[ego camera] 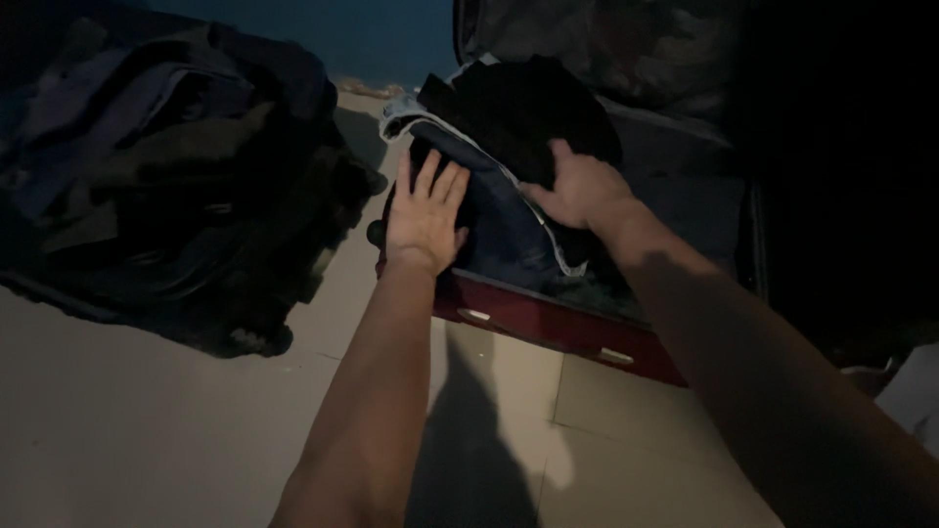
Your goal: The person organizes clothes and moves them between suitcases.
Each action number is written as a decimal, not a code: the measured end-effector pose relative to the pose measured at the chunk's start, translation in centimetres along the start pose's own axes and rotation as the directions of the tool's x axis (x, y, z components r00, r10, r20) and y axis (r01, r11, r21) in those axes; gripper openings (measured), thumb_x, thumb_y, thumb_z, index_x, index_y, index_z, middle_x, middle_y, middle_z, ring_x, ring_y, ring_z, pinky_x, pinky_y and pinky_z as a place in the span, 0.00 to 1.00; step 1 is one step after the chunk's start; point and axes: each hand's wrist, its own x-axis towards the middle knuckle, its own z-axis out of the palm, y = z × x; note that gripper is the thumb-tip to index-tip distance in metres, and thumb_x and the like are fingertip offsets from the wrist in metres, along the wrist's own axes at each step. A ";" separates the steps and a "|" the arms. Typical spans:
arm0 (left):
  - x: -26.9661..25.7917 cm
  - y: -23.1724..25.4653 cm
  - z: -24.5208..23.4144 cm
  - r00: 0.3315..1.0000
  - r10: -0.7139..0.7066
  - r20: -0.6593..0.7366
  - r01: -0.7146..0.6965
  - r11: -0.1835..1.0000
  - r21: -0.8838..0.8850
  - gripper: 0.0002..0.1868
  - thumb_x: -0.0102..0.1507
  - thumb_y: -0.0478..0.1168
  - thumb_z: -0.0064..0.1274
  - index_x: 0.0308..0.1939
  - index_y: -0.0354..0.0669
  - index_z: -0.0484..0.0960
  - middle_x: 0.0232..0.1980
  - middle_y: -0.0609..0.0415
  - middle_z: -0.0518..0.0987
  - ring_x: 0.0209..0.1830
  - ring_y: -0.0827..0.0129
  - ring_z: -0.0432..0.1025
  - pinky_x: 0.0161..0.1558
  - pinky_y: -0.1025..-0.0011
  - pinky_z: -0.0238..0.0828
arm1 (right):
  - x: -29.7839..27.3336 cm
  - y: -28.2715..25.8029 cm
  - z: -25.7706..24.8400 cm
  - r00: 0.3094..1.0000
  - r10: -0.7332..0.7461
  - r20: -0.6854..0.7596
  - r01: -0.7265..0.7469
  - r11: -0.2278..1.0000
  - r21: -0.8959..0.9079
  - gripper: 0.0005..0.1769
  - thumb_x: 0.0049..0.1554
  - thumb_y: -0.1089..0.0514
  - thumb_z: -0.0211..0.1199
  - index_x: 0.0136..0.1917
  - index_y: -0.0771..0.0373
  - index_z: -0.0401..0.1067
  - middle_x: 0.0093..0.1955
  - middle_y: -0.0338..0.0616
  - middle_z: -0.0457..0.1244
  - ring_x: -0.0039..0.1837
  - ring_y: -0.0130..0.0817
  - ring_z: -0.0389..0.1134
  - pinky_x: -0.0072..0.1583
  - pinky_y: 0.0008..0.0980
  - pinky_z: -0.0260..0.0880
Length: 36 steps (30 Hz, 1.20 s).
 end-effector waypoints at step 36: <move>0.6 3.6 0.8 0.812 0.000 0.584 0.313 0.845 -0.434 0.34 0.69 0.63 0.45 0.74 0.50 0.69 0.82 0.48 0.57 0.81 0.52 0.53 0.75 0.49 0.48 | 2.4 1.3 -2.4 0.970 -0.168 -0.178 0.192 0.973 0.128 0.72 0.48 0.35 0.77 0.85 0.43 0.26 0.75 0.58 0.56 0.67 0.56 0.67 0.65 0.54 0.68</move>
